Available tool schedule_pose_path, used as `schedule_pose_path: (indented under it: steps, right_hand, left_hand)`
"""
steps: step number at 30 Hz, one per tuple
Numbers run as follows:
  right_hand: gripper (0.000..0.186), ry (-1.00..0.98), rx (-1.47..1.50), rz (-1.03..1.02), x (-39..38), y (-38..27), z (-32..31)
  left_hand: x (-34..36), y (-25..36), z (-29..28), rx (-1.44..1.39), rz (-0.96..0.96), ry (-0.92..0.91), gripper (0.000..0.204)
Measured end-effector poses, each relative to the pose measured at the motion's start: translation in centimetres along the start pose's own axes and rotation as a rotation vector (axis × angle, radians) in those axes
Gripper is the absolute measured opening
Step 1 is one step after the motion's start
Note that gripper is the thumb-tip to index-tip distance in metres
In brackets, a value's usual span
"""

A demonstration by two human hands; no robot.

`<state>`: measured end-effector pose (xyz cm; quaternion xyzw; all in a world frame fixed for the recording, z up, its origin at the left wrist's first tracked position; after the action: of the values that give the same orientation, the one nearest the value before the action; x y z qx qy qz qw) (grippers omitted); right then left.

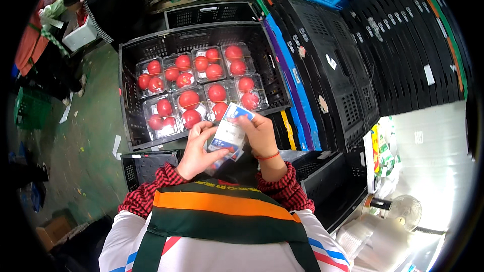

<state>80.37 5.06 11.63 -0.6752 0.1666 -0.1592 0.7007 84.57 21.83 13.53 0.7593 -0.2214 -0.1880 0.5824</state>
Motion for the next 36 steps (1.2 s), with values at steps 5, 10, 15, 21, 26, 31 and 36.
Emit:
schedule_pose_path:
  steps: [5, 10, 15, 21, 26, 31, 36]
  right_hand:
    - [0.031, -0.164, 0.048, -0.128, 4.2, -2.5, 3.5]
    - [0.03, -0.66, -0.652, -0.921, 3.3, -7.2, 7.8]
    - [0.015, -0.966, -0.423, -0.722, 4.6, -4.1, 8.8]
    - [0.022, -1.128, -0.377, -0.826, 4.1, -3.3, 10.7]
    - [0.016, -1.16, -0.327, -0.71, 5.9, -0.9, 13.5]
    - [0.029, -0.86, -0.111, 0.222, 13.1, 4.9, 12.8]
    - [0.022, -1.041, -0.401, -0.969, 10.8, -3.7, 19.0]
  left_hand:
    - [1.0, -3.9, 1.0, -0.582, -0.433, -0.202, 0.022]
    - [1.6, -3.8, -0.5, -0.359, -0.361, 0.019, 0.021]
    - [1.8, -3.1, -0.4, -0.224, -0.331, 0.082, 0.02]
    - [1.0, -4.1, -1.4, -0.324, -0.436, 0.232, 0.012]
    - [1.1, -5.7, -3.3, -0.331, -0.476, 0.166, 0.016]
    - [2.2, -8.6, -6.5, -0.784, -0.451, 0.2, 0.043]
    - [2.2, -10.8, -10.1, -0.615, -0.621, 0.377, 0.017]
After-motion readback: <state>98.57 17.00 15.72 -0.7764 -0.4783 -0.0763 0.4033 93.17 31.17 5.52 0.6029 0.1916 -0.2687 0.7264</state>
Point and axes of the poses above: each hand's wrist, its own x-axis towards the middle knuckle, its own z-axis out of the palm, y = z × x, the point moved 10 cm from there along x, towards the middle knuckle, and after that the axes turned 15 degrees about -z, right-handed, at the moved point
